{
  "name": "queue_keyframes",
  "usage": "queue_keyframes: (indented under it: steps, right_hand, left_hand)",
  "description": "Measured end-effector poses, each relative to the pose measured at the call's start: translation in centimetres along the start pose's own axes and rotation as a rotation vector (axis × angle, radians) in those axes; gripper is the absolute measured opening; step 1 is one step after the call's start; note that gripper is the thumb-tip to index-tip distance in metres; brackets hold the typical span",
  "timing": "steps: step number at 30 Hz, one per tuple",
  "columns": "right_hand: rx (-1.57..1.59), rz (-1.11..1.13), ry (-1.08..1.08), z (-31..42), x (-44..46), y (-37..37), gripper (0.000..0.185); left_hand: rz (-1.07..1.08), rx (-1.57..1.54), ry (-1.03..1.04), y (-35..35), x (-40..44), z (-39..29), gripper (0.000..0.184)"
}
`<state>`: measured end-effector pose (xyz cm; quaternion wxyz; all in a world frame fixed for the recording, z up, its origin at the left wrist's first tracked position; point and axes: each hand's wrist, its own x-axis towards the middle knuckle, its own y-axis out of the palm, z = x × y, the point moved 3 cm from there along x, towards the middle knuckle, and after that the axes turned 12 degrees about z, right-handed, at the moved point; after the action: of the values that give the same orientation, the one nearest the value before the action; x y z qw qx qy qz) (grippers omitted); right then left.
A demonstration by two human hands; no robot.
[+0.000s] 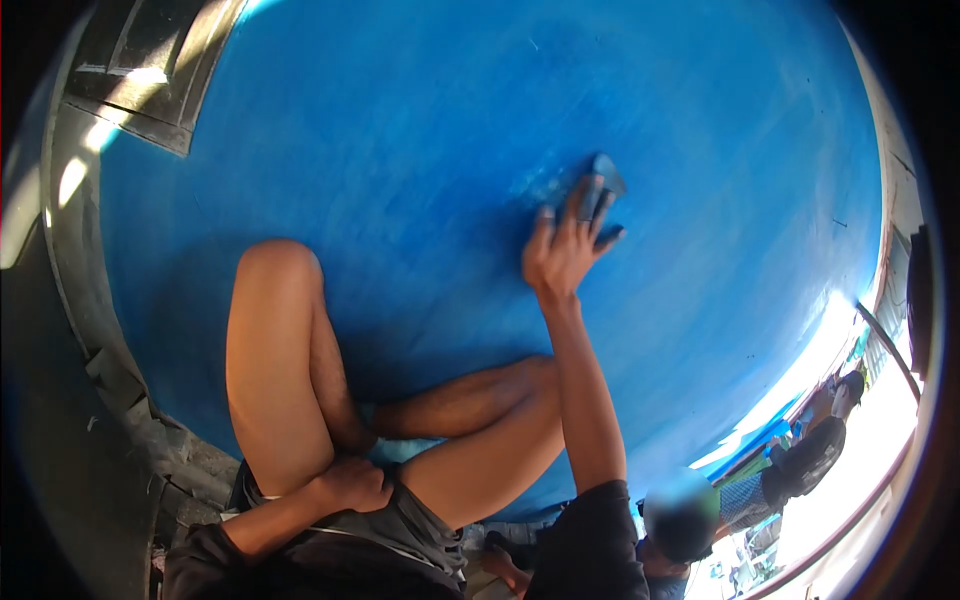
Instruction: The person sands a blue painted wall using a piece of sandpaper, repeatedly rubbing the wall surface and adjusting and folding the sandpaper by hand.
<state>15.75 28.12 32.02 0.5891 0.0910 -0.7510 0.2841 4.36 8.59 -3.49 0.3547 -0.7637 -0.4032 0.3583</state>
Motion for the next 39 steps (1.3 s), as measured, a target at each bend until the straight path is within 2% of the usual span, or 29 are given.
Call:
queue_keyframes:
  steps: [2, 3, 4, 6, 7, 8, 10, 11, 14, 15, 16, 18, 19, 20, 22, 23, 24, 26, 28, 30, 31, 32, 34, 35, 38, 39]
  right_hand:
    - [-0.064, 0.159, -0.286, 1.4, -1.3, 0.6, 0.064]
    - [-0.127, 0.234, -0.379, 1.8, -2.0, 0.3, 0.063]
    - [-0.122, 0.219, -0.385, 1.6, -1.2, 0.4, 0.063]
    - [-0.199, 0.097, -0.227, -0.1, 0.3, 0.0, 0.063]
    - [-0.101, 0.022, -0.109, -0.3, 1.1, -0.4, 0.062]
    - [-0.105, 0.041, -0.098, -0.3, 0.9, -0.1, 0.062]
    - [-0.062, 0.041, -0.181, 0.6, 0.1, 0.5, 0.062]
    - [-0.082, 0.133, -0.289, 1.3, -0.8, 0.4, 0.063]
    - [-0.212, 0.156, -0.286, 0.7, 0.0, 0.3, 0.064]
    - [-0.118, 0.09, -0.181, 0.3, 1.1, 0.1, 0.062]
    - [-0.118, 0.098, -0.175, 0.6, 1.9, 0.4, 0.062]
    - [0.028, -0.062, 0.002, 0.6, 1.9, 0.5, 0.06]
    - [-0.014, -0.034, -0.087, 1.3, 1.1, 1.1, 0.061]
    - [-0.016, -0.041, -0.078, 1.4, 0.2, 0.7, 0.061]
    - [-0.189, 0.293, -0.344, 2.8, -1.3, 0.6, 0.065]
    - [-0.274, 0.176, -0.335, 1.9, -0.8, 0.8, 0.066]
    - [-0.272, 0.162, -0.338, 2.0, 0.4, 0.8, 0.066]
    - [0.025, -0.014, 0.023, 1.0, 1.8, 0.2, 0.068]
    - [0.015, -0.012, 0.049, 1.7, 0.7, 0.6, 0.069]
    - [-0.066, 0.158, -0.22, 3.4, -0.7, 0.9, 0.066]
    - [-0.128, 0.171, -0.289, 3.4, -1.2, 0.7, 0.064]
    - [-0.117, 0.152, -0.301, 2.8, -0.3, 0.8, 0.064]
    - [-0.152, 0.039, -0.115, 1.7, 0.9, -0.1, 0.062]
    - [-0.026, -0.009, 0.012, 0.8, 1.3, -0.4, 0.061]
    - [-0.033, 0.008, -0.072, 1.0, 0.0, 0.8, 0.062]
    - [-0.054, 0.106, -0.181, 1.7, -0.8, 0.5, 0.063]
  left_hand:
    - [-0.073, -0.029, 0.009, -0.1, 0.1, 0.3, 0.051]
    - [-0.08, -0.025, 0.005, -0.2, 0.2, 0.4, 0.051]
    - [-0.056, 0.001, 0.02, 0.0, 0.3, 0.5, 0.05]
    - [-0.031, 0.022, 0.031, -0.2, 0.6, 0.7, 0.05]
    - [-0.074, -0.013, 0.029, -0.1, 0.4, 0.8, 0.049]
    - [-0.111, -0.05, 0.029, 0.2, 0.2, 0.7, 0.048]
    - [-0.051, -0.043, 0.025, -0.1, 0.2, 0.3, 0.049]
    - [-0.018, -0.028, 0.018, -0.4, 0.2, 0.3, 0.05]
    - [-0.043, 0.017, 0.042, 0.0, 0.6, 0.6, 0.049]
    - [-0.047, 0.016, 0.039, -0.3, 0.6, 0.6, 0.049]
    - [-0.063, -0.013, 0.023, -0.5, 0.3, 0.5, 0.049]
    - [-0.054, -0.045, 0.01, 0.0, -0.1, 0.1, 0.05]
    - [-0.031, -0.043, 0.011, 0.1, 0.1, 0.2, 0.05]
    - [-0.017, -0.034, 0.011, -0.2, 0.3, 0.4, 0.05]
    - [-0.026, -0.002, 0.016, 0.7, 0.5, 0.6, 0.05]
    - [-0.033, 0.02, 0.02, 0.5, 0.8, 0.9, 0.049]
    - [-0.046, 0.026, 0.016, -0.2, 1.0, 1.2, 0.049]
    - [-0.097, -0.024, 0.018, 0.5, 0.5, 0.9, 0.051]
    - [-0.035, -0.033, 0.023, 0.2, 0.2, 0.4, 0.052]
    - [-0.011, -0.03, 0.021, 0.0, 0.3, 0.7, 0.052]
    - [-0.041, -0.02, 0.031, 0.6, 0.5, 0.8, 0.05]
    - [-0.074, -0.008, 0.041, 0.7, 0.8, 1.0, 0.049]
    - [-0.051, -0.005, 0.034, 0.0, 0.8, 0.9, 0.048]
    - [-0.063, -0.029, 0.031, -0.2, 0.6, 0.8, 0.048]
    - [-0.047, -0.05, 0.038, 0.9, 0.7, 0.7, 0.05]
    - [-0.053, -0.04, 0.041, 0.6, 0.9, 0.9, 0.052]
